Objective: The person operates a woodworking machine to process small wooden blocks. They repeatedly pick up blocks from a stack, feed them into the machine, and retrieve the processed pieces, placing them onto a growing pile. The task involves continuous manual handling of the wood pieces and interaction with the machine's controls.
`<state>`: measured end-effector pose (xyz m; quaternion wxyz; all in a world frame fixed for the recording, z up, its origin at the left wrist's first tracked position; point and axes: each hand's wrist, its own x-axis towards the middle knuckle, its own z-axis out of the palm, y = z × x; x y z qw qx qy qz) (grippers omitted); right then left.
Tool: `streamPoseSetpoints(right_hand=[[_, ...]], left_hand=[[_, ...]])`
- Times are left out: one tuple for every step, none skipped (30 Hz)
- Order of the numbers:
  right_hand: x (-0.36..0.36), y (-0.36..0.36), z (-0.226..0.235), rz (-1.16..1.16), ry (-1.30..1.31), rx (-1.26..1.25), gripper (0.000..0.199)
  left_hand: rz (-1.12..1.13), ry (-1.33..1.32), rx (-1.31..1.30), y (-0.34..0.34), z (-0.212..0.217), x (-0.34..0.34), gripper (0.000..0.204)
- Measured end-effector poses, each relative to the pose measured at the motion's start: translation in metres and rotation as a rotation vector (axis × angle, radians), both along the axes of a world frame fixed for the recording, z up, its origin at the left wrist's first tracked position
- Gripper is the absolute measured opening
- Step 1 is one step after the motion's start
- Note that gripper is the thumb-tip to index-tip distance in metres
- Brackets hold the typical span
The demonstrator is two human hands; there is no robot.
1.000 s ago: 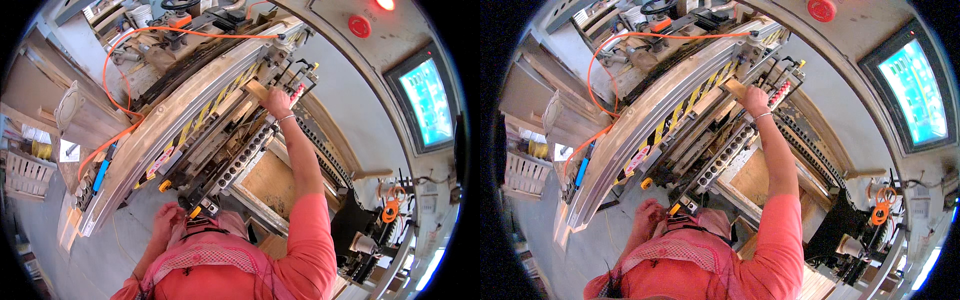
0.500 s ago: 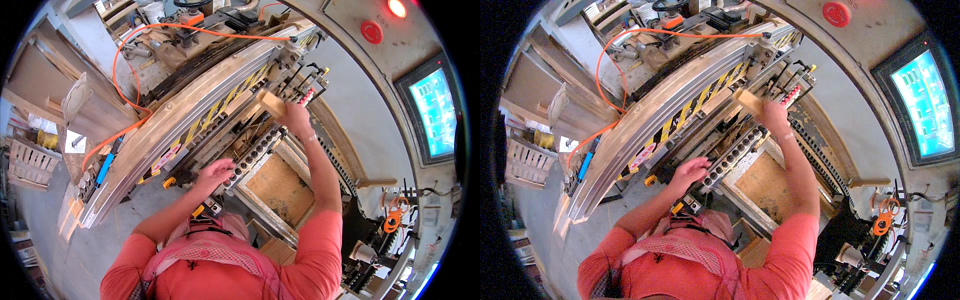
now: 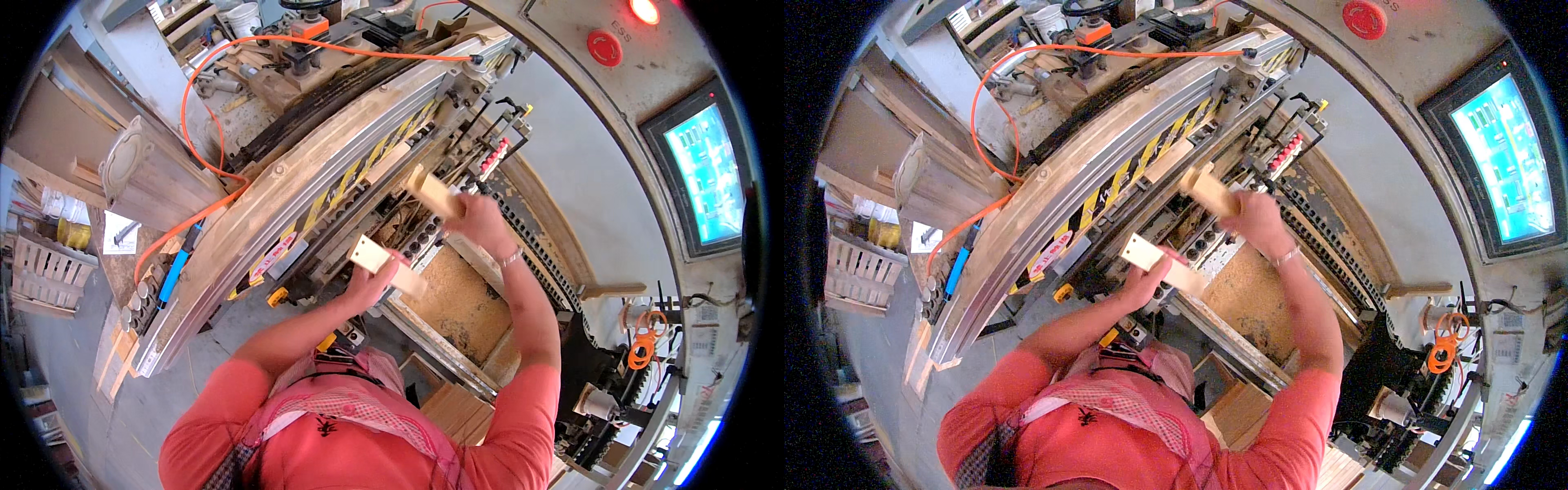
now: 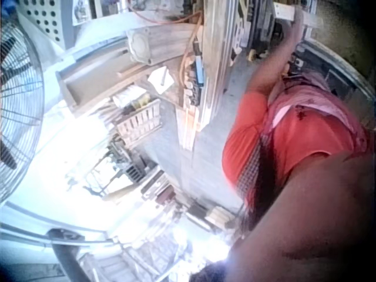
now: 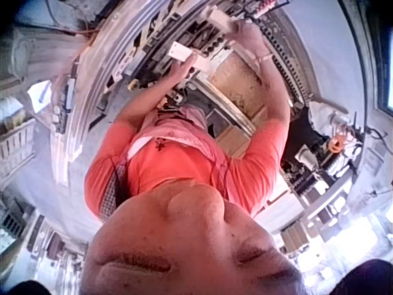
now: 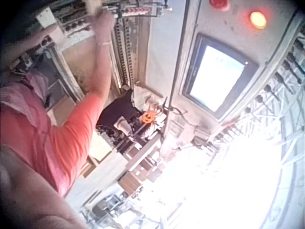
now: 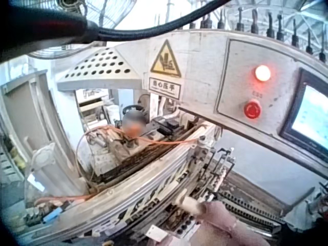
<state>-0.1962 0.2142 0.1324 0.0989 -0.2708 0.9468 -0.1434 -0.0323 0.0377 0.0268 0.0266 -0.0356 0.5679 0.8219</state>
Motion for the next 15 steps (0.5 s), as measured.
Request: streamPoseSetpoints(right_hand=[[-0.02,-0.002,-0.005,-0.001,0.136,0.052,0.039],[-0.039,-0.008,-0.009,-0.042,0.146,0.068,0.04],[-0.056,-0.011,-0.011,-0.093,0.159,0.087,0.041],[-0.072,-0.014,-0.018,-0.106,0.169,0.129,0.042],[-0.089,-0.018,-0.027,-0.116,0.178,0.168,0.042],[-0.102,-0.021,-0.039,-0.128,0.183,0.21,0.043],[-0.115,-0.022,-0.05,-0.128,0.181,0.217,0.043],[-0.123,-0.028,-0.058,-0.119,0.175,0.22,0.042],[-0.129,-0.029,-0.065,-0.113,0.169,0.224,0.042],[-0.133,-0.03,-0.074,-0.138,0.158,0.221,0.042],[-0.132,-0.034,-0.075,-0.137,0.161,0.206,0.041],[-0.13,-0.037,-0.074,-0.139,0.164,0.191,0.041],[-0.129,-0.038,-0.076,-0.144,0.167,0.177,0.04],[-0.129,-0.035,-0.075,-0.098,0.218,0.154,0.042],[-0.127,-0.033,-0.076,-0.113,0.221,0.12,0.042]], left_hand=[[0.02,0.074,-0.132,-0.004,-0.003,0.006,0.016],[0.021,0.064,-0.196,-0.008,-0.003,0.015,0.016],[0.011,0.058,-0.257,-0.01,0.0,0.022,0.017],[-0.019,0.048,-0.203,-0.012,0.005,0.026,0.016],[-0.044,0.074,-0.277,-0.016,0.006,0.029,0.014],[-0.025,0.07,-0.211,-0.014,0.006,0.032,0.012],[-0.008,0.067,-0.146,-0.012,0.006,0.033,0.011],[-0.007,0.071,-0.149,-0.013,0.003,0.035,0.01],[-0.01,0.076,-0.151,-0.013,0.0,0.035,0.009],[-0.016,0.081,-0.153,-0.013,-0.002,0.035,0.009],[-0.013,0.064,-0.166,-0.012,-0.003,0.035,0.009],[-0.013,0.048,-0.179,-0.012,-0.003,0.036,0.008],[-0.014,0.031,-0.191,-0.011,-0.003,0.037,0.008],[-0.048,0.04,-0.233,-0.013,0.001,0.034,0.008],[-0.029,0.038,-0.194,-0.012,-0.001,0.034,0.008]])
